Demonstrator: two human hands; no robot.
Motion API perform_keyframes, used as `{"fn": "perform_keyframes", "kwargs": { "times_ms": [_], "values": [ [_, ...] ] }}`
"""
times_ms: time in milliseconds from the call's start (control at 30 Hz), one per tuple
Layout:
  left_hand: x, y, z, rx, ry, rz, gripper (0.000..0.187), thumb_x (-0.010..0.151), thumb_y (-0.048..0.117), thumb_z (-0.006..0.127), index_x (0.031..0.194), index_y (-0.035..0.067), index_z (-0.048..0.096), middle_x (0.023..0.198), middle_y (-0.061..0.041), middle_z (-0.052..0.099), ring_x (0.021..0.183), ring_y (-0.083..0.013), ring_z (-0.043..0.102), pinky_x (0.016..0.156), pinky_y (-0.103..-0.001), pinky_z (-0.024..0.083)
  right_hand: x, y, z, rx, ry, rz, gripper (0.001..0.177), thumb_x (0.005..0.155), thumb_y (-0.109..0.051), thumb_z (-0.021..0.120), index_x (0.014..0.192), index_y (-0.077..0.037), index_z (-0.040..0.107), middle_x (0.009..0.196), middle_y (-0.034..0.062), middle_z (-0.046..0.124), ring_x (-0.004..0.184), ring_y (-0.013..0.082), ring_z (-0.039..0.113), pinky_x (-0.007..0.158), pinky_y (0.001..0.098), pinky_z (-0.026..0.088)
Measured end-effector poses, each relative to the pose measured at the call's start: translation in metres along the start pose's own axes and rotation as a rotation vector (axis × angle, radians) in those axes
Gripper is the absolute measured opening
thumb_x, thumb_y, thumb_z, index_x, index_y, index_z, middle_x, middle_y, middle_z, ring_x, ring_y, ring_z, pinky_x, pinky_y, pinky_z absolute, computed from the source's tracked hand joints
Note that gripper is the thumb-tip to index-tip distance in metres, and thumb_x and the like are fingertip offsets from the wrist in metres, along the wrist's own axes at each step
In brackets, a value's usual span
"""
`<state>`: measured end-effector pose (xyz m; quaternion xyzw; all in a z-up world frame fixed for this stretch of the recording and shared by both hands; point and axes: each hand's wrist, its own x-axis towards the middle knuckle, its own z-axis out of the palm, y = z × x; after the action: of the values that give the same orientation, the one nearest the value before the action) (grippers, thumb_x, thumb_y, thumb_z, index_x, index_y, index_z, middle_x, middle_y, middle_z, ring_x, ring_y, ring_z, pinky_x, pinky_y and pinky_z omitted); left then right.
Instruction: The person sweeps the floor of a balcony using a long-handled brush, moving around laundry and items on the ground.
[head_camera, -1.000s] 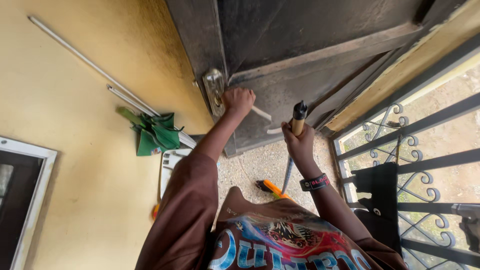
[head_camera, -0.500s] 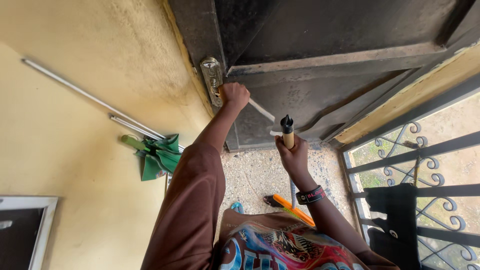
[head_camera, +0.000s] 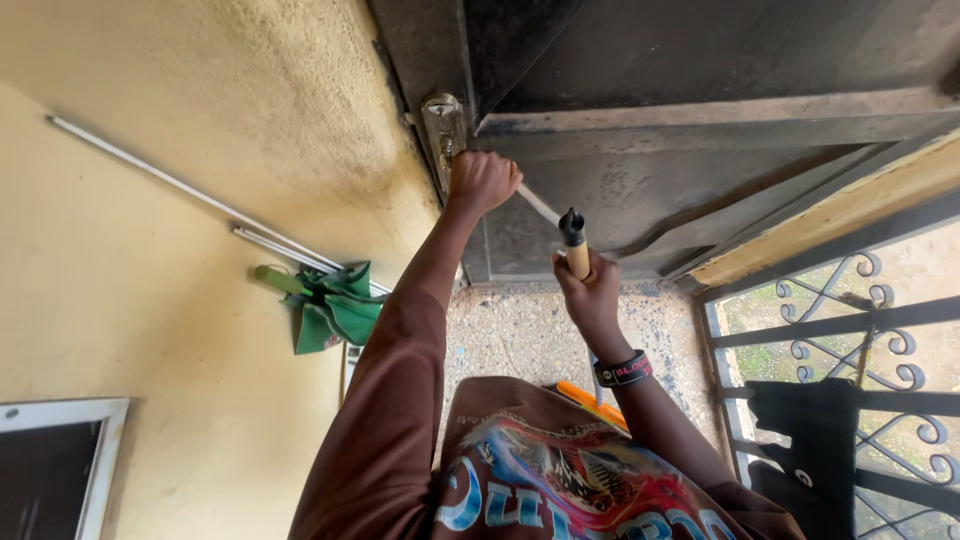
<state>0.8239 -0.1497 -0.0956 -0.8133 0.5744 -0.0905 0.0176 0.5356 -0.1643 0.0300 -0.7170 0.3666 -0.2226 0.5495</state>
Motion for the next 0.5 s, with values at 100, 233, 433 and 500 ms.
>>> {"fn": "perform_keyframes", "kwargs": {
  "times_ms": [100,233,433,500],
  "values": [
    [-0.002,0.007,-0.013,-0.027,0.069,-0.058,0.059,0.101,0.043,0.05,0.046,0.023,0.055,0.039,0.004,0.037,0.031,-0.0108,0.026,0.036,-0.034,0.024,-0.001,-0.005,0.003,-0.001,0.042,-0.039,0.028,0.09,-0.016,0.073,0.072,0.001,0.061,0.056,0.0046,0.058,0.047,0.0092,0.049,0.045,0.0301,0.037],
    [-0.004,0.011,-0.053,-0.151,-0.153,-0.087,0.056,0.108,0.05,0.051,0.067,0.014,0.065,0.053,-0.001,0.056,0.042,-0.0145,0.041,0.043,-0.034,0.035,-0.006,-0.006,-0.001,-0.017,0.027,-0.054,0.028,0.091,-0.016,0.071,0.071,0.0,0.06,0.053,0.0041,0.057,0.045,0.0097,0.05,0.044,0.0299,0.038],
    [-0.004,0.01,-0.141,-0.2,0.705,-0.032,0.063,0.106,0.036,0.068,0.16,0.025,0.038,0.17,-0.007,0.029,0.158,-0.0235,0.029,0.13,-0.056,0.013,-0.005,-0.005,-0.009,-0.048,0.074,-0.081,0.025,0.09,-0.015,0.07,0.072,0.0,0.061,0.052,0.0042,0.055,0.045,0.0105,0.049,0.045,0.0309,0.038],
    [0.01,-0.002,-0.155,-0.078,0.653,-0.07,0.073,0.108,0.046,0.062,0.166,0.02,0.026,0.173,-0.008,0.018,0.161,-0.023,0.02,0.129,-0.058,0.004,0.002,-0.003,-0.005,-0.037,0.073,-0.073,0.027,0.09,-0.015,0.071,0.072,0.001,0.06,0.053,0.0046,0.055,0.046,0.0111,0.047,0.045,0.0315,0.037]
  ]
}}
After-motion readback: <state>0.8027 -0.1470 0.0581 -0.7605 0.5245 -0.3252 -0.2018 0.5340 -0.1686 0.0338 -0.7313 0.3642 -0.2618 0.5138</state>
